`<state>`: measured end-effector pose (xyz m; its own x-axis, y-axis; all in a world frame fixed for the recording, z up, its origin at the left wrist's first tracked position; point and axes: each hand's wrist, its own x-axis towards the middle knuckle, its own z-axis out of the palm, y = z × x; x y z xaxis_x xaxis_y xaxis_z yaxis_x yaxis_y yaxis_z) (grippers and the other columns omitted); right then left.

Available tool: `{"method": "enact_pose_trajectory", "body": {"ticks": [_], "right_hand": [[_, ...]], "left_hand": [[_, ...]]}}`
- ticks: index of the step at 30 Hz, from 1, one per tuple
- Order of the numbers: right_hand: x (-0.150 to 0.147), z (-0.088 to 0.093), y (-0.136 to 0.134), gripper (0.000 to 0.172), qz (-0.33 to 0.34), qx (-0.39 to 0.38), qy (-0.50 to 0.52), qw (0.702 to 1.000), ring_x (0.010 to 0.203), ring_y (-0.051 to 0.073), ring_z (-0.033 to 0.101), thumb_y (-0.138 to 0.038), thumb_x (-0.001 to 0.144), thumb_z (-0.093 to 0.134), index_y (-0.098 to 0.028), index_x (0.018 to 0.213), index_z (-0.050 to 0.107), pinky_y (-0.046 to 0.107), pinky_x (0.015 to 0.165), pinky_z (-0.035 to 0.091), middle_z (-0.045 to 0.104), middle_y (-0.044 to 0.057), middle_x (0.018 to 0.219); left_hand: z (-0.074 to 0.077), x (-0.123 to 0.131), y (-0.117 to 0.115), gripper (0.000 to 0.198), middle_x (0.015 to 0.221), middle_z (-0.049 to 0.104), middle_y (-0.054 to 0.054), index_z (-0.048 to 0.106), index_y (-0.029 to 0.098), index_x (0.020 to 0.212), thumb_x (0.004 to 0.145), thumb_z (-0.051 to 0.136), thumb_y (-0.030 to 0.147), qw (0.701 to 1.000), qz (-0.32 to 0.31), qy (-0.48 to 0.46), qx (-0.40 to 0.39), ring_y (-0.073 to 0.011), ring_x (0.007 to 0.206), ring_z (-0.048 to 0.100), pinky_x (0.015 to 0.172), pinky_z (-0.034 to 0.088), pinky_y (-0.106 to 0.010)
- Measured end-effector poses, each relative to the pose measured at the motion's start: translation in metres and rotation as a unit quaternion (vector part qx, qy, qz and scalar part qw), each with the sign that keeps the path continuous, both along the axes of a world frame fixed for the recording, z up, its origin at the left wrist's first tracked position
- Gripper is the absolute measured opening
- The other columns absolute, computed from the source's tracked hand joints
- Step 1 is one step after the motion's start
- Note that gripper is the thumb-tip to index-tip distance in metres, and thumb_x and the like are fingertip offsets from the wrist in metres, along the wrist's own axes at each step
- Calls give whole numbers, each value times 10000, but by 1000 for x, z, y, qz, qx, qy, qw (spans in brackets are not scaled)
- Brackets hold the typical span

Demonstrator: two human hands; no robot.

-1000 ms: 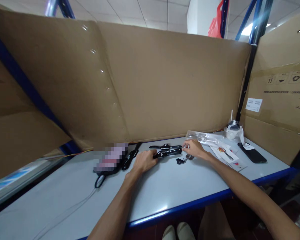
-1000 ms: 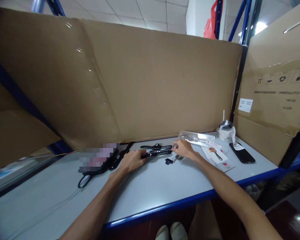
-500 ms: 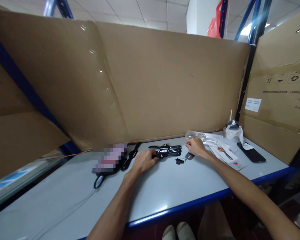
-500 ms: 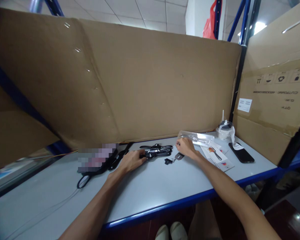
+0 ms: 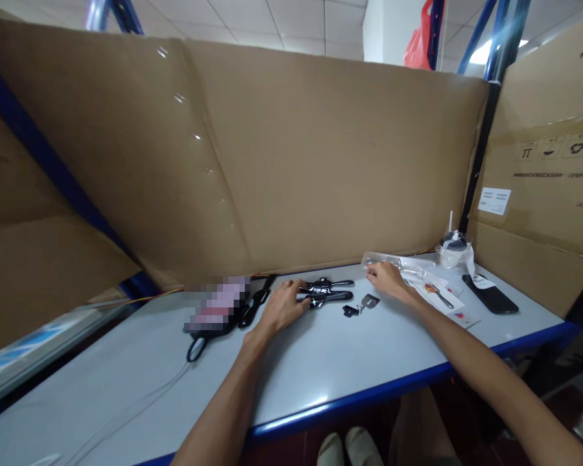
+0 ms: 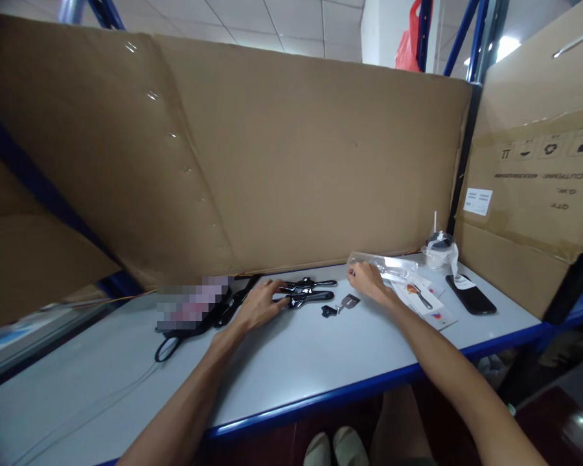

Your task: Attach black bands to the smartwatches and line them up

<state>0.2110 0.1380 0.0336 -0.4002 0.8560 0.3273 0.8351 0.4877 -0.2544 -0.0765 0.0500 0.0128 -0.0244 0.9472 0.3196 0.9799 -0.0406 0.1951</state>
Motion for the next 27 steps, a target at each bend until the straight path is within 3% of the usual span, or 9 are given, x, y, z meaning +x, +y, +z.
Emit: {"method": "enact_pose_trajectory", "body": {"ticks": [4, 7, 10, 16, 19, 24, 27], "right_hand": [[6, 4, 4, 250, -11, 16, -13, 1000, 926, 250, 719, -249, 923, 562, -230, 992, 802, 280, 757, 441, 793, 98, 939], [5, 4, 4, 256, -8, 9, -20, 1000, 937, 253, 720, -256, 928, 561, -224, 1005, 803, 283, 773, 450, 793, 105, 948], [2, 4, 2, 254, -5, -8, -21, 1000, 940, 256, 721, -235, 922, 565, -213, 1005, 805, 283, 777, 456, 791, 114, 968], [-1, 5, -3, 239, -2, -12, -30, 999, 960, 261, 725, -240, 937, 567, -201, 1009, 791, 282, 782, 461, 788, 121, 985], [0, 5, -3, 256, 3, -6, -42, 999, 972, 255, 724, -274, 955, 547, -205, 1030, 782, 279, 779, 465, 787, 111, 996], [0, 4, 0, 270, -2, -9, -54, 998, 946, 253, 726, -294, 960, 540, -205, 1052, 778, 282, 773, 470, 787, 111, 976], [0, 5, 0, 271, -5, -10, -54, 998, 958, 259, 724, -291, 956, 546, -207, 1057, 782, 286, 773, 472, 785, 117, 996]], "left_hand": [[-12, -6, 6, 734, 1511, 530, -158, 473, 215, 1513, 855, 610, 510, 998, -58, -18, -10, -333, 1389, 485, 1123, 370, -485], [-24, -11, 9, 846, 1629, 380, -173, 340, 214, 1599, 879, 559, 601, 997, -61, -19, -49, -355, 1518, 313, 1196, 244, -570], [-32, -15, 11, 884, 1641, 346, -188, 314, 185, 1609, 892, 506, 666, 997, -47, -13, -67, -358, 1556, 220, 1215, 166, -605], [-44, -14, 19, 831, 1627, 372, -198, 463, 175, 1529, 885, 514, 698, 1000, -16, 15, -20, -398, 1545, 227, 1211, 157, -640], [-47, -9, 26, 828, 1601, 398, -233, 480, 114, 1506, 894, 531, 669, 1000, 18, 19, 0, -404, 1531, 258, 1222, 186, -596], [-39, -7, 32, 893, 1607, 376, -249, 388, 99, 1557, 888, 542, 669, 998, 47, 14, 26, -394, 1527, 273, 1218, 224, -532], [-30, -14, 27, 772, 1555, 433, -283, 397, 51, 1541, 980, 396, 581, 990, 133, 7, 50, -396, 1498, 326, 1193, 249, -529]]}}
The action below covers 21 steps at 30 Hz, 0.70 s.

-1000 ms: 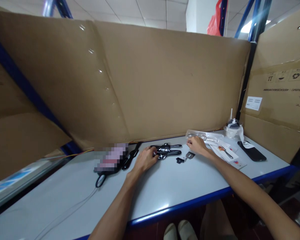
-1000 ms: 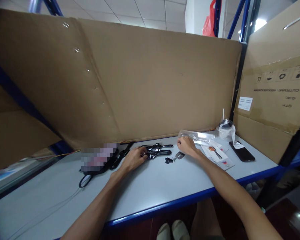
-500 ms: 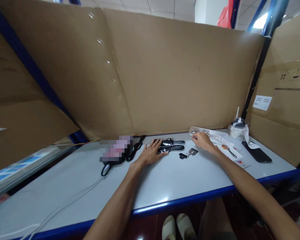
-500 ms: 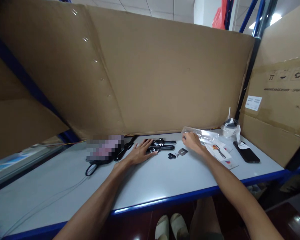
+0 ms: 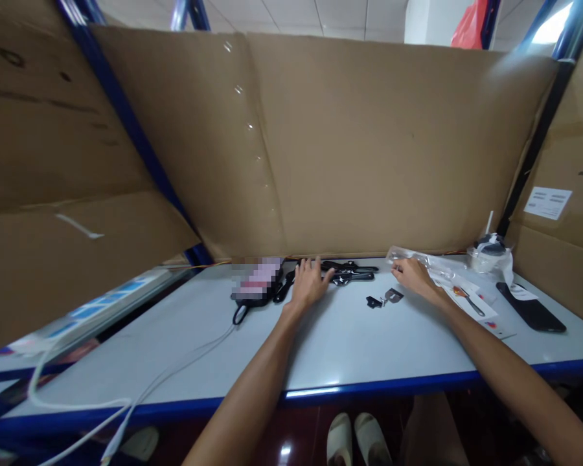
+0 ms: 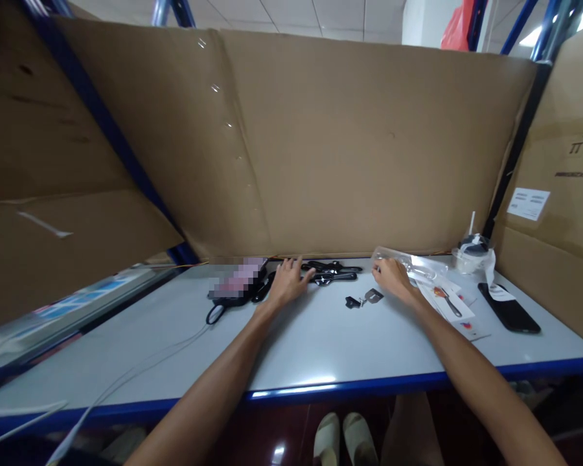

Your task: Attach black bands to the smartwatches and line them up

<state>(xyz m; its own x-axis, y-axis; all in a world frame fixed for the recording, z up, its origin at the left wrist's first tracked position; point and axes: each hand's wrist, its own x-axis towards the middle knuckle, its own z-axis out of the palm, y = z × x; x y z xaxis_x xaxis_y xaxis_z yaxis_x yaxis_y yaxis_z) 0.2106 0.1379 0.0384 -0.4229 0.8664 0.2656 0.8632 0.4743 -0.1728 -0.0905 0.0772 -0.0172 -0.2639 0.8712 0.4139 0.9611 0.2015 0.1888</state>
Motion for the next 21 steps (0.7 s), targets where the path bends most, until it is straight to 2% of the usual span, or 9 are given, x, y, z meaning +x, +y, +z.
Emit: {"method": "enact_pose_trajectory", "body": {"ticks": [3, 5, 9, 12, 16, 19, 21], "right_hand": [[0, 1, -1, 268, 5, 1, 2, 1000, 957, 257, 721, -292, 957, 549, -204, 1040, 788, 283, 770, 470, 785, 116, 993], [-1, 0, -2, 261, 15, 2, 4, 1000, 949, 253, 720, -284, 955, 553, -201, 1029, 788, 278, 762, 466, 785, 114, 987], [-2, -1, -2, 253, 20, 3, 9, 1000, 917, 251, 719, -273, 955, 552, -193, 1021, 782, 276, 738, 453, 783, 115, 956], [0, -1, 0, 246, 21, 4, 13, 1000, 901, 253, 716, -267, 950, 555, -190, 1025, 776, 281, 730, 444, 779, 115, 940], [9, 0, 6, 212, 52, -28, -8, 998, 876, 255, 706, -225, 906, 593, -181, 977, 788, 284, 722, 436, 773, 117, 922], [15, 1, 10, 180, 98, -69, -21, 993, 836, 224, 693, -195, 830, 679, -201, 970, 792, 265, 697, 426, 773, 84, 928], [15, 0, 9, 218, 131, -92, -13, 987, 816, 203, 682, -194, 791, 731, -203, 1001, 787, 256, 684, 421, 769, 69, 933]], "left_hand": [[5, -7, -8, 681, 1456, 489, -361, 490, -33, 1446, 1005, 348, 465, 994, 110, 7, -7, -438, 1418, 421, 1136, 301, -534], [6, -10, -13, 635, 1366, 539, -389, 585, -50, 1334, 994, 362, 437, 989, 141, 13, -38, -463, 1334, 491, 1079, 343, -539], [11, -12, -18, 482, 1240, 608, -350, 698, 16, 1157, 969, 372, 317, 989, 128, 23, -73, -441, 1203, 565, 964, 411, -498], [16, -12, -20, 413, 1254, 605, -320, 672, 46, 1201, 909, 436, 217, 989, 133, 23, -61, -416, 1193, 571, 931, 430, -461], [18, -10, -23, 433, 1201, 625, -337, 612, -8, 1240, 903, 427, 191, 982, 179, -16, -59, -422, 1161, 606, 925, 441, -474], [18, -9, -24, 443, 1206, 631, -346, 589, -38, 1248, 900, 430, 186, 980, 175, -58, -81, -430, 1159, 623, 898, 470, -470], [21, -10, -24, 450, 1213, 648, -330, 579, -17, 1271, 885, 461, 181, 978, 165, -93, -91, -422, 1160, 638, 886, 489, -462]]}}
